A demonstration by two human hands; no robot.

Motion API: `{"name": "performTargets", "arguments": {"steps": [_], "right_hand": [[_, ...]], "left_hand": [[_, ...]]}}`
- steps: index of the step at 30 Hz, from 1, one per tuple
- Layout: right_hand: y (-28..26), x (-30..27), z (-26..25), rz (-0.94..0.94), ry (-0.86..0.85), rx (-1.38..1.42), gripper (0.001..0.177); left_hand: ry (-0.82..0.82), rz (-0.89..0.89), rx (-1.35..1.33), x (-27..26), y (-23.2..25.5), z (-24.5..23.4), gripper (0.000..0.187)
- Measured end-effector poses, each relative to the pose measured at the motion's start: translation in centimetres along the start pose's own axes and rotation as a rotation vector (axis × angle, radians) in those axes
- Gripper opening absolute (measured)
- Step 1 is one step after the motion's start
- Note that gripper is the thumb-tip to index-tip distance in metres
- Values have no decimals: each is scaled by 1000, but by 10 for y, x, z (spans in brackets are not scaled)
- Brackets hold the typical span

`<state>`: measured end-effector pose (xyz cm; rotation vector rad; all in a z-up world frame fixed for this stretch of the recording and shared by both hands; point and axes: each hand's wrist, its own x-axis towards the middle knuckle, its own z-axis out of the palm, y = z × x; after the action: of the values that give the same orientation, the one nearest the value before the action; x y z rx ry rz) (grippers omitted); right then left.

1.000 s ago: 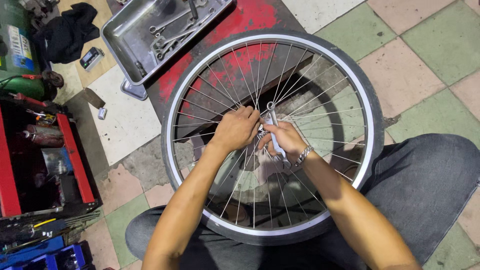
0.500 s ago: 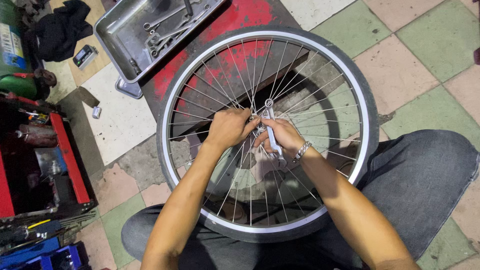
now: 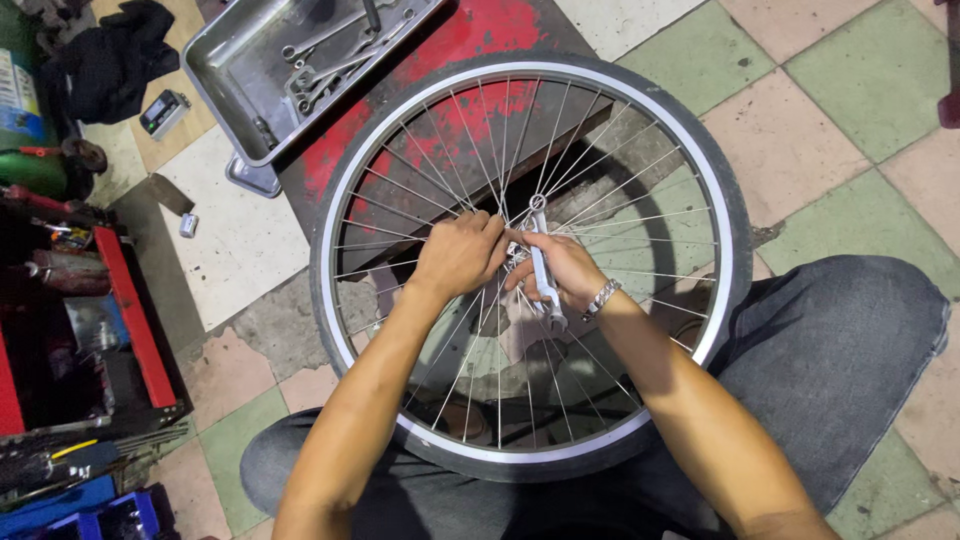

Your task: The person sits on the floor and uses a wrench to tighten the nuts on the hub of a bicycle wheel. They rotate the wheel to access different nuts and later use a screwdriver to adjust the hub mechanism.

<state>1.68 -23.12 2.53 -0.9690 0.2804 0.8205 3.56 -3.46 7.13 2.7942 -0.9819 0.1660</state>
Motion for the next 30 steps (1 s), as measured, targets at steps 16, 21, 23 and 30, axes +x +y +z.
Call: {"name": "performTargets", "arguments": {"steps": [16, 21, 23, 30], "right_hand": [[7, 0, -1, -56, 12, 29, 51], [6, -1, 0, -64, 20, -1, 51], [6, -2, 0, -55, 63, -23, 52], [5, -3, 3, -52, 38, 1, 52]], "left_hand": [[32, -127, 80, 2, 6, 19, 30], [-259, -293, 22, 2, 8, 20, 40], [-10, -216, 20, -2, 10, 18, 34], [-133, -355, -98, 4, 11, 14, 36]]}}
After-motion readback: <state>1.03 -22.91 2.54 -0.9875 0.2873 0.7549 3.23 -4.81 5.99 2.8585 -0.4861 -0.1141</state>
